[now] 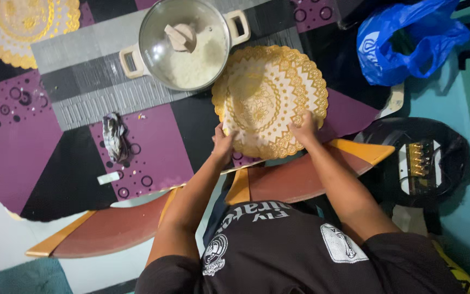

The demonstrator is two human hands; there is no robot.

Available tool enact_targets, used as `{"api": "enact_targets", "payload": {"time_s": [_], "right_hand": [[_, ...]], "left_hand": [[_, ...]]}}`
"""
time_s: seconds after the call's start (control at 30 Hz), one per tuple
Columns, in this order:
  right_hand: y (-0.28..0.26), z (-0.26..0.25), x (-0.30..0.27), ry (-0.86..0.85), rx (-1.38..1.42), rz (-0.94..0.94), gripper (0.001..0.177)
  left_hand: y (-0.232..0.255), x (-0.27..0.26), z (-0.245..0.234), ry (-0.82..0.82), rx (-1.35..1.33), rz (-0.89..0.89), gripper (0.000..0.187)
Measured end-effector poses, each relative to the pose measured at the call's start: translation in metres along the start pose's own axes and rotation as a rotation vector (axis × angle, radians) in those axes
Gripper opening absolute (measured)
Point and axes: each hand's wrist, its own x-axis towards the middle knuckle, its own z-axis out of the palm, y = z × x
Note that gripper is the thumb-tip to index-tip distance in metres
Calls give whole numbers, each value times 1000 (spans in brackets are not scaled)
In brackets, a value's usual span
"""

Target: The person wipes a dining table and several circular and rectangular mats using a cloth, then folds the mats and repositions a pot.

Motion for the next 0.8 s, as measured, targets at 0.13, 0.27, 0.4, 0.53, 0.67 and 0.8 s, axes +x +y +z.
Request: {"api": "enact_targets", "payload": {"time_s": [0.13, 0.27, 0.4, 0.53, 0.67, 0.8], "right_hand": [[-16, 2, -5, 230, 149, 229, 84], [-35, -8, -8, 121, -22, 347, 76], [-32, -7, -5, 39, -46, 453, 62], [-40, -10, -3, 132, -142, 372, 58], [-65, -25, -12, 239, -65, 368, 85], [-57, -22, -9, 129, 109, 468, 74]], "left_hand": [[-16, 16, -26, -206, -263, 53, 30], [-12, 6, -27, -108, -364, -29, 33], [16, -9, -13, -72, -468, -80, 45], [30, -17, -1, -118, -501, -26, 65], [35, -26, 5, -297, -447, -51, 71], [27, -30, 27, -318, -312, 106, 64]]}}
